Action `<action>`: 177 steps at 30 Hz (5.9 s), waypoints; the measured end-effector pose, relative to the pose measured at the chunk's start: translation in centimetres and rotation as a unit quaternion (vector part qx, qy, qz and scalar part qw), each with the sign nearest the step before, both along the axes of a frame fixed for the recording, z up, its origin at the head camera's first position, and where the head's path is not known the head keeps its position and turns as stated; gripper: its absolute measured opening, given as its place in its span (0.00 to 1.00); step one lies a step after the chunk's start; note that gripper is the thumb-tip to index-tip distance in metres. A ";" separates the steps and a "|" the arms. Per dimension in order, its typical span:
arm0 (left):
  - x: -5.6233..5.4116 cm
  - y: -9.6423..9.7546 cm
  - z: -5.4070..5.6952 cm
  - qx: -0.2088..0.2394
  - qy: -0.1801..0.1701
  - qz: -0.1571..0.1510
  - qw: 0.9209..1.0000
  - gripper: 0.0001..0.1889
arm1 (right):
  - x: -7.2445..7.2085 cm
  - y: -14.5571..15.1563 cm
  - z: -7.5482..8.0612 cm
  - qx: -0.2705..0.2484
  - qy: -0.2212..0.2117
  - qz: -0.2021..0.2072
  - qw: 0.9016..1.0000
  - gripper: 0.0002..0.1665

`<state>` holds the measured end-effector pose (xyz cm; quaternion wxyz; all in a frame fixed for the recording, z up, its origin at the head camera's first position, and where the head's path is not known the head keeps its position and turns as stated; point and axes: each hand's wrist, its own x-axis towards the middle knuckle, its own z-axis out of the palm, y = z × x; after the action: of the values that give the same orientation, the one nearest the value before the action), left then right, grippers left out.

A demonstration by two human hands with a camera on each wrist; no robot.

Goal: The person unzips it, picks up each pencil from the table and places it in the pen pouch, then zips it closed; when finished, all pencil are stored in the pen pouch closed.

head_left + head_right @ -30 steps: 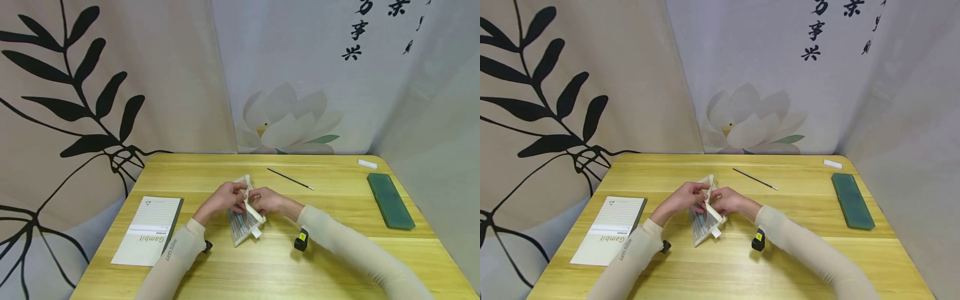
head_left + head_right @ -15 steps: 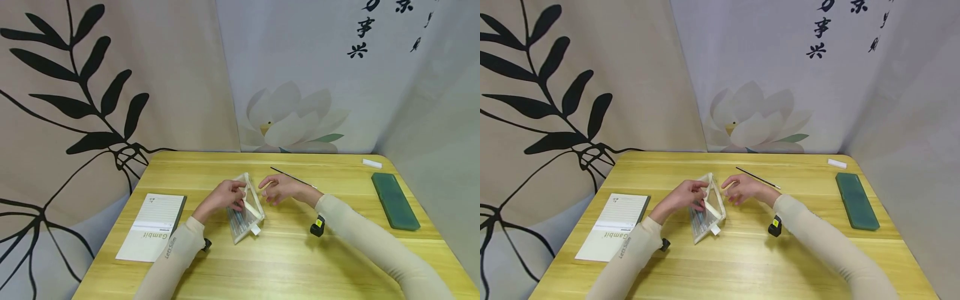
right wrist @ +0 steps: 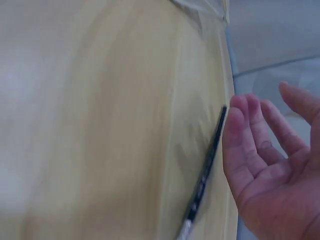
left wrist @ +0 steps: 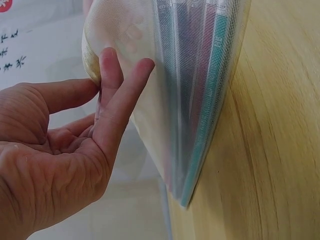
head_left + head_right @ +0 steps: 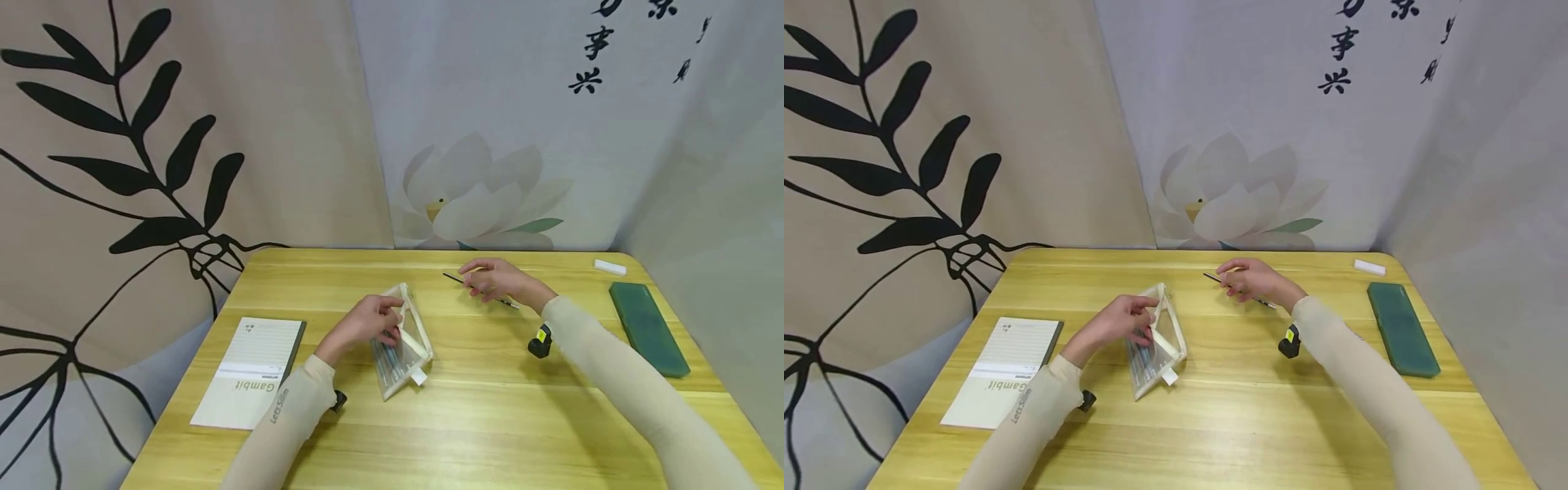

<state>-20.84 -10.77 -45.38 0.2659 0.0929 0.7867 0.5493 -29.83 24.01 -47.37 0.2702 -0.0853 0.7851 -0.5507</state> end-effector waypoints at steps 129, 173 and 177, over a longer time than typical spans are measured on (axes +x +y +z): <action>-0.3 0.6 0.4 -0.008 0.010 -0.024 1.000 0.27 | 4.9 -9.4 0.1 -0.039 -0.149 0.098 0.983 0.36; -0.5 2.2 0.6 -0.022 0.017 -0.008 1.000 0.26 | 6.2 -12.7 -1.0 -0.111 -0.185 -0.018 0.976 0.37; -0.5 2.0 0.6 -0.020 0.016 -0.013 1.000 0.26 | 6.2 -12.2 -1.1 -0.109 -0.180 0.030 0.977 0.30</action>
<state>-21.33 -8.75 -44.80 0.2618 0.1065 0.8005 0.5285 -23.65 11.81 -48.43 0.4128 -0.0371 0.6556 -0.6312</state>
